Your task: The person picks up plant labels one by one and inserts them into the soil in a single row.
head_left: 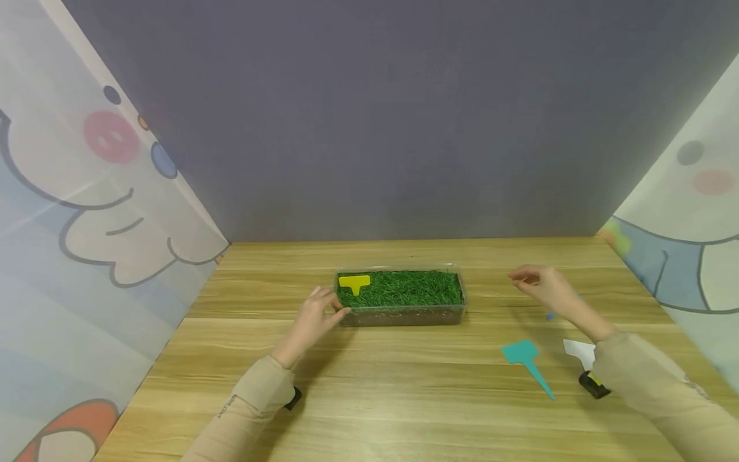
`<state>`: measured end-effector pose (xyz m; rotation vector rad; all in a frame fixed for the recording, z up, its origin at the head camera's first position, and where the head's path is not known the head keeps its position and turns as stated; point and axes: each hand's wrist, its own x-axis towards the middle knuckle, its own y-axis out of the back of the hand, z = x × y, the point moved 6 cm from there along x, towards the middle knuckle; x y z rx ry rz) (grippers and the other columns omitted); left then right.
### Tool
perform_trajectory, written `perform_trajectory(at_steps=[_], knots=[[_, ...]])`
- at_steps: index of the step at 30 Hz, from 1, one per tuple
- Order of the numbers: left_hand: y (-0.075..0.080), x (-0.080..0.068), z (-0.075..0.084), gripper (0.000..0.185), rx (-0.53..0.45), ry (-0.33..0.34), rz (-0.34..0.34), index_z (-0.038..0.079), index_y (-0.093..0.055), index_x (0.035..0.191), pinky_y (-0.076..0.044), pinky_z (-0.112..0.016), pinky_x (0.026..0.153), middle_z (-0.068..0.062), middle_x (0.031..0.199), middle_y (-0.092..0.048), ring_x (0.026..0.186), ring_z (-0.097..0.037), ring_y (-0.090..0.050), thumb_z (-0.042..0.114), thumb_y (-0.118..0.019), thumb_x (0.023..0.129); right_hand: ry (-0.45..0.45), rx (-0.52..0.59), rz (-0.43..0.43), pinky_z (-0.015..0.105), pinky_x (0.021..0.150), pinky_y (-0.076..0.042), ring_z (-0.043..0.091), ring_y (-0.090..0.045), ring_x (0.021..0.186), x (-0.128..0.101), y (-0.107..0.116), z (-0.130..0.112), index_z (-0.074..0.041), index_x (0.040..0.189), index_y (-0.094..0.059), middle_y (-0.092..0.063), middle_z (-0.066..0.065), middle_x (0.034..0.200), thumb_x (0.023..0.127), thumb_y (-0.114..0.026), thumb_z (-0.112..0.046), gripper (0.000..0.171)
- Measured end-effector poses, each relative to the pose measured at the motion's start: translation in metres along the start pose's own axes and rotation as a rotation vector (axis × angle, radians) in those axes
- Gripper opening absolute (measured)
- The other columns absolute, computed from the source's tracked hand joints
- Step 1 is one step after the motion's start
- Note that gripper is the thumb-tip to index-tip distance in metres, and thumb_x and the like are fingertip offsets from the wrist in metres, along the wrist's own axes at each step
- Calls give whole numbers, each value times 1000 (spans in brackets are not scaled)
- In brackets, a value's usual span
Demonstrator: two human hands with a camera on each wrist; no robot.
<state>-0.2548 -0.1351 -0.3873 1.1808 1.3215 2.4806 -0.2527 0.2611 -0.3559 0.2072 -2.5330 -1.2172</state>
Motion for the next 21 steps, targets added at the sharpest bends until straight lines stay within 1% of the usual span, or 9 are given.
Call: perform_trajectory(at_steps=[6,8,14,18,21], knots=[[0,0,0,19,-2,12,-10,8,-56,65,-47,-27,65,1,71,-56,71,-13,-46,10,-75,67,-33,-21,-4,48,67,-49,41,-56,85,-4,9,15,9,101,-58,-59,28,98,85,-54,-2,20],[0,0,1,19,-3,18,-15,8,-56,65,-47,-26,65,1,71,-56,71,-13,-46,10,-75,68,-44,-36,-4,47,66,-49,41,-56,84,-6,12,20,10,101,-58,-59,28,96,85,-55,-2,20],[-1,0,1,19,5,17,-11,7,-56,65,-47,-27,66,1,71,-56,71,-13,-46,10,-75,68,-30,-86,7,48,66,-49,41,-58,78,-7,20,40,14,98,-57,-60,29,90,82,-56,2,20],[-1,0,0,19,5,22,-10,7,-56,65,-47,-26,65,2,71,-56,71,-12,-46,9,-75,68,-54,-105,-13,50,65,-48,42,-57,77,-8,22,57,15,99,-55,-59,30,88,81,-56,1,23],[-1,0,0,19,1,27,-11,7,-56,65,-47,-26,65,2,72,-56,71,-12,-45,9,-75,68,-95,-106,-51,51,66,-47,44,-56,80,-10,23,68,17,101,-53,-59,31,88,83,-55,-2,26]])
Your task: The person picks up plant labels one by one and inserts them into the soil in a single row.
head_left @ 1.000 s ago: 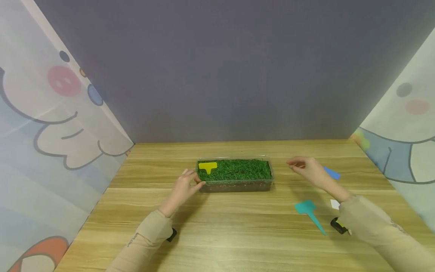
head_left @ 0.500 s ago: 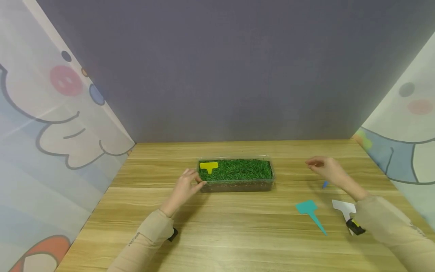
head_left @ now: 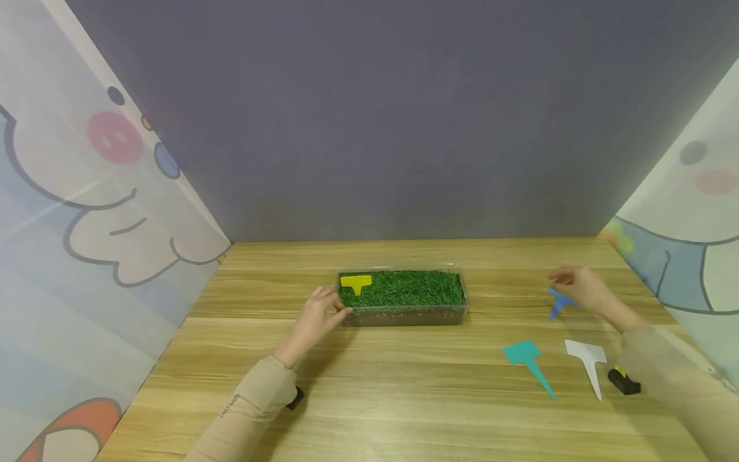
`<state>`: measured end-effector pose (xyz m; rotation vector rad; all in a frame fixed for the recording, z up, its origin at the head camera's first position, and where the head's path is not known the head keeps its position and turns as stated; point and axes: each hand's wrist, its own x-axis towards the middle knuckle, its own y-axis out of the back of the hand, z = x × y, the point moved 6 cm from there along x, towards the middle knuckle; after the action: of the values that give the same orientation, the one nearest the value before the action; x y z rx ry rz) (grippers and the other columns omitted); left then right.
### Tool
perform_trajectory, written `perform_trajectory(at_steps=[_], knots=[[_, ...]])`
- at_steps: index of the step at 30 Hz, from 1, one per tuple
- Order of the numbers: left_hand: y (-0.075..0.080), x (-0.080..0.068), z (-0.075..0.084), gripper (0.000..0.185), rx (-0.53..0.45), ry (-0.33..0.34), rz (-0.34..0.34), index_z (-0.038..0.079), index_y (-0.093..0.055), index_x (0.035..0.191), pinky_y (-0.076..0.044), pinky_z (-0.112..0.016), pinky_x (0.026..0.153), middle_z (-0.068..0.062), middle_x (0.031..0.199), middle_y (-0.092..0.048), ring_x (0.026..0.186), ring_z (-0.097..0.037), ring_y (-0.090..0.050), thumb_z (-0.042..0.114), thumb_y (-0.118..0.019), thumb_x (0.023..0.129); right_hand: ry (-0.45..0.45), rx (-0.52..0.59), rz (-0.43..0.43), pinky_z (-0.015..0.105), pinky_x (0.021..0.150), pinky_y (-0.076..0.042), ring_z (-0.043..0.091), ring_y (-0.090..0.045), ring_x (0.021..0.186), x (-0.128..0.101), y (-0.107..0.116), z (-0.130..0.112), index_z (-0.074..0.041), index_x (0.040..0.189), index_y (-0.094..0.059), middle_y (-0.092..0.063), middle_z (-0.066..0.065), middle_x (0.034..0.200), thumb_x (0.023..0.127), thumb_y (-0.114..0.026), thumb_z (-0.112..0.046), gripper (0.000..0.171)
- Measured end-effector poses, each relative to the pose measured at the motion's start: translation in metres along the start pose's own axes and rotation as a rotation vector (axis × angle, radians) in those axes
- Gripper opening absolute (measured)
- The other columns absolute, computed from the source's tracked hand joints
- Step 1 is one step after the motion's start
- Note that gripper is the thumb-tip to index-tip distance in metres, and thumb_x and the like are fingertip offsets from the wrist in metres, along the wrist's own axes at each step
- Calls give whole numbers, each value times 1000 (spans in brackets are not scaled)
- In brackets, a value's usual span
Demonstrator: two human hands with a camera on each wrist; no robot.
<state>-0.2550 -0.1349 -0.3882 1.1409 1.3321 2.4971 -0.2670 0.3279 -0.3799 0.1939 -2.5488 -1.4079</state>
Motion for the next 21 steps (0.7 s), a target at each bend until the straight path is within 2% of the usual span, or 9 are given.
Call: perform_trajectory(at_steps=[11,15,17,21], knots=[[-1,0,2,18,-1,1,-6,7,-57,65,-46,-25,64,2,71,-55,71,-13,-46,9,-75,68,-109,-96,-149,51,63,-47,52,-51,83,1,-9,37,19,107,-45,-51,40,93,81,-60,-14,45],[-2,0,2,18,2,1,-7,7,-57,66,-47,-25,65,1,72,-56,72,-13,-46,10,-75,68,-116,-109,-176,52,65,-46,53,-49,86,2,-13,45,22,106,-43,-50,41,94,79,-63,-15,50],[-2,0,2,18,2,1,-6,7,-57,66,-47,-25,65,1,72,-56,72,-13,-47,10,-75,68,-114,-117,-193,51,66,-46,47,-53,79,2,-14,47,24,105,-42,-55,35,85,78,-64,-16,53],[-2,-1,2,18,0,-6,1,6,-57,66,-47,-25,66,1,72,-56,72,-14,-47,9,-75,68,-120,-146,-243,54,70,-45,33,-55,68,4,-17,49,28,104,-39,-59,14,66,78,-64,-18,57]])
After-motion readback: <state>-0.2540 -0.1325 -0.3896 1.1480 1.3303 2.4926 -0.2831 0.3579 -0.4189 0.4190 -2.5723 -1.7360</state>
